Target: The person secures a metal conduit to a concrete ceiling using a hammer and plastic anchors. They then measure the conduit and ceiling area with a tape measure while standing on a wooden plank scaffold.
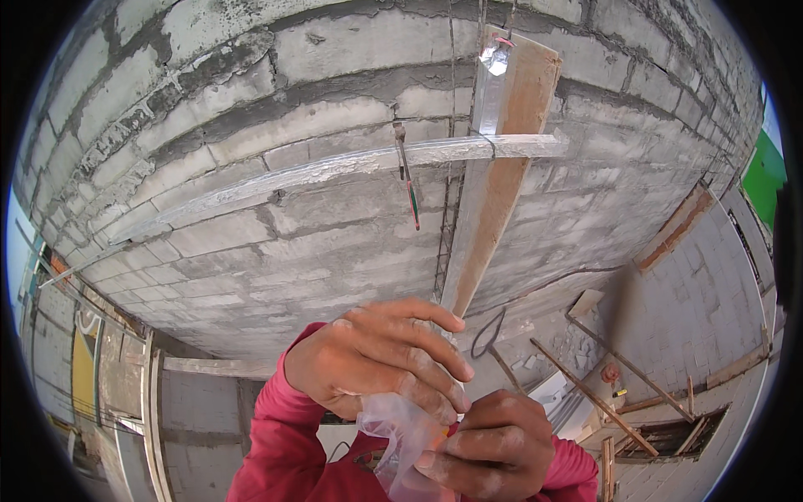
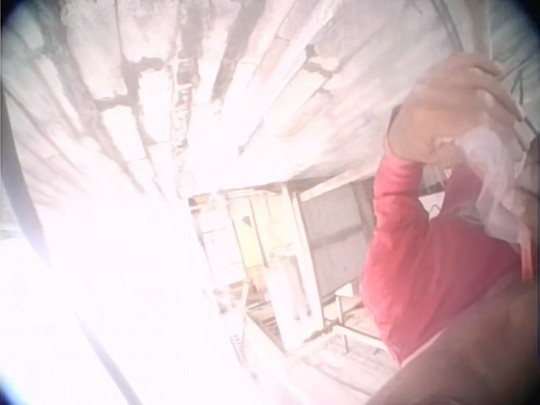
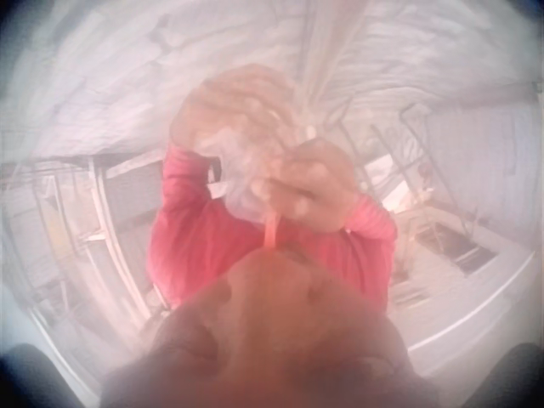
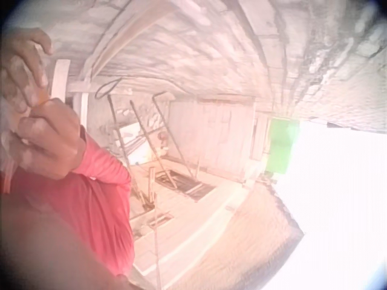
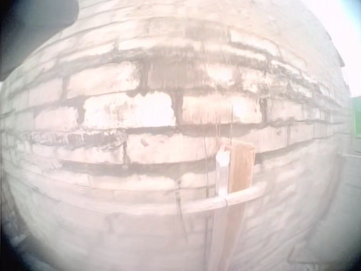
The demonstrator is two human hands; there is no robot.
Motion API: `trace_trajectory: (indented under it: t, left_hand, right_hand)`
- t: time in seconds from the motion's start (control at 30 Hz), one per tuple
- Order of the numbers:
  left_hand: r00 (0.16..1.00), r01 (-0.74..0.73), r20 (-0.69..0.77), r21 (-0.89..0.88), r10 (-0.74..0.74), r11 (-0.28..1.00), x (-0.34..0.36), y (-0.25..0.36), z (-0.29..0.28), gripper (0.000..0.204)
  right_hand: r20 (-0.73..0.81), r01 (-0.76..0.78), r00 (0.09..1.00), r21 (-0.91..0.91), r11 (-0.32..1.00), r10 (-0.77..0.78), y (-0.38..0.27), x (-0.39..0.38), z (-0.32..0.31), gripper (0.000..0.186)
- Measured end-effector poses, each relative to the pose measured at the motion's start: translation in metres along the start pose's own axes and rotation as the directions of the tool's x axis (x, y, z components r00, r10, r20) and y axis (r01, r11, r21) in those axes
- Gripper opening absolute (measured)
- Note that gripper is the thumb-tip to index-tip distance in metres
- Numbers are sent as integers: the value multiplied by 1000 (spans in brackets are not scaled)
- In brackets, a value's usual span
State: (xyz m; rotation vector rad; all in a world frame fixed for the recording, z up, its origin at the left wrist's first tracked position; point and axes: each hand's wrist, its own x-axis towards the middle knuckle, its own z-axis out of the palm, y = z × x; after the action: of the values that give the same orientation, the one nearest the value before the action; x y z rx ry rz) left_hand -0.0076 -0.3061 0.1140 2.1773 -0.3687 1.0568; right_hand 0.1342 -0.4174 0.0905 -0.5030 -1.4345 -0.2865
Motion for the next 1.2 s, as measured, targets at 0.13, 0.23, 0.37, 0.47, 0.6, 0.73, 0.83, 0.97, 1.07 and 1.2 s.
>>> trace_trajectory:
  t: [0.13, 0.23, 0.37, 0.47, 0.6, 0.73, 0.83, 0.97, 1.07, 1.2]
  left_hand:
    - [1000, 21, -21, 25, -21, 999, -9, 10, 6, 20]
    - [999, 32, -33, 39, -31, 999, -14, 17, 11, 20]
    - [996, 78, -40, -10, -79, 997, -22, 25, 15, 25]
    - [993, 110, -29, -66, -112, 992, -28, 31, 15, 33]
    - [987, 157, -21, -150, -162, 976, -36, 41, 13, 33]
    - [958, 274, 128, -169, -255, 947, -35, 48, 7, 27]
    - [942, 302, 197, -147, -271, 942, -28, 47, 9, 29]
    - [932, 304, 245, -137, -265, 943, -15, 39, 18, 32]
    - [932, 292, 257, -122, -255, 949, -6, 30, 27, 33]
    - [941, 293, 221, -160, -255, 943, 4, 20, 47, 25]
  right_hand:
    - [324, -26, 946, 106, 994, -10, -3, -3, -37, 23]
    - [413, -85, 911, 173, 981, 6, -6, -1, -40, 28]
    - [428, -143, 904, 290, 946, 5, 1, -11, -44, 22]
    - [460, -369, 858, 244, 897, 228, 11, -62, -83, 28]
    - [300, -902, 185, -326, 283, 936, 36, -222, -165, 20]
    - [177, -105, -751, -983, 149, 636, -23, -379, -263, 38]
    - [88, -227, -733, -966, -121, 675, -20, -441, -265, 40]
    - [80, -353, -662, -910, -217, 745, -4, -444, -233, 42]
    - [78, -406, -629, -881, -242, 773, 0, -432, -213, 43]
    - [68, -461, -603, -842, -278, 795, -7, -428, -205, 46]
